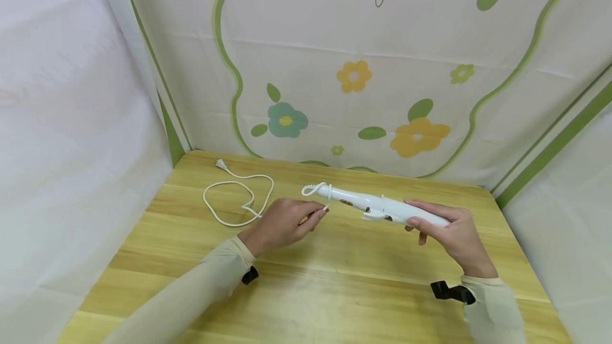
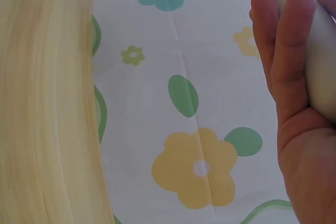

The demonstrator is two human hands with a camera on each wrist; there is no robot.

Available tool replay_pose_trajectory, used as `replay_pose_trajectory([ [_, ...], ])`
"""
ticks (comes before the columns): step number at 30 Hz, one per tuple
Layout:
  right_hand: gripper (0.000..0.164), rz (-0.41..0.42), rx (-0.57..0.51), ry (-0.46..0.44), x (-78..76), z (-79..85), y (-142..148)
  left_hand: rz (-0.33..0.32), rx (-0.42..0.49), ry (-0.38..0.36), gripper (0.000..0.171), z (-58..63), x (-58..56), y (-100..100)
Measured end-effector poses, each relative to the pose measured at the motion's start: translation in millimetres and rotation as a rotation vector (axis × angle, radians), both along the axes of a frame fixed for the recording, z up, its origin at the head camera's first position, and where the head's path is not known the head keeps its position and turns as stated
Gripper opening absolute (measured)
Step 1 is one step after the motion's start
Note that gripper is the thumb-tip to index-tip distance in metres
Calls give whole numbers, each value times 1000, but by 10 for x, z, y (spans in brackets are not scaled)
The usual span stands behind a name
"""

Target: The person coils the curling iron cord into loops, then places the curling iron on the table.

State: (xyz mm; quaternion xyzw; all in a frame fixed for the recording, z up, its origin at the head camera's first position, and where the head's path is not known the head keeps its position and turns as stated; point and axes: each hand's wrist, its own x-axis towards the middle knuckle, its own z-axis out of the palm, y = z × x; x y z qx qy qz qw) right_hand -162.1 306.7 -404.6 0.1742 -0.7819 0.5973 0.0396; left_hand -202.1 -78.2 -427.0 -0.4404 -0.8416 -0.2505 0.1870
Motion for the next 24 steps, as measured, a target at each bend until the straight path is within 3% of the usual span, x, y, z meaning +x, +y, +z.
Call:
replay_pose_trajectory([
  [8, 37, -16, 67, -15, -39, -72, -50, 36, -23, -4, 13, 46, 44, -13],
  [19, 39, -18, 146, -35, -48, -106, -92, 8, -160, 31, 8, 270, -9, -175],
  [24, 39, -41, 159, -50, -48, -108, -77, 31, -214, -28, 18, 334, 8, -197],
])
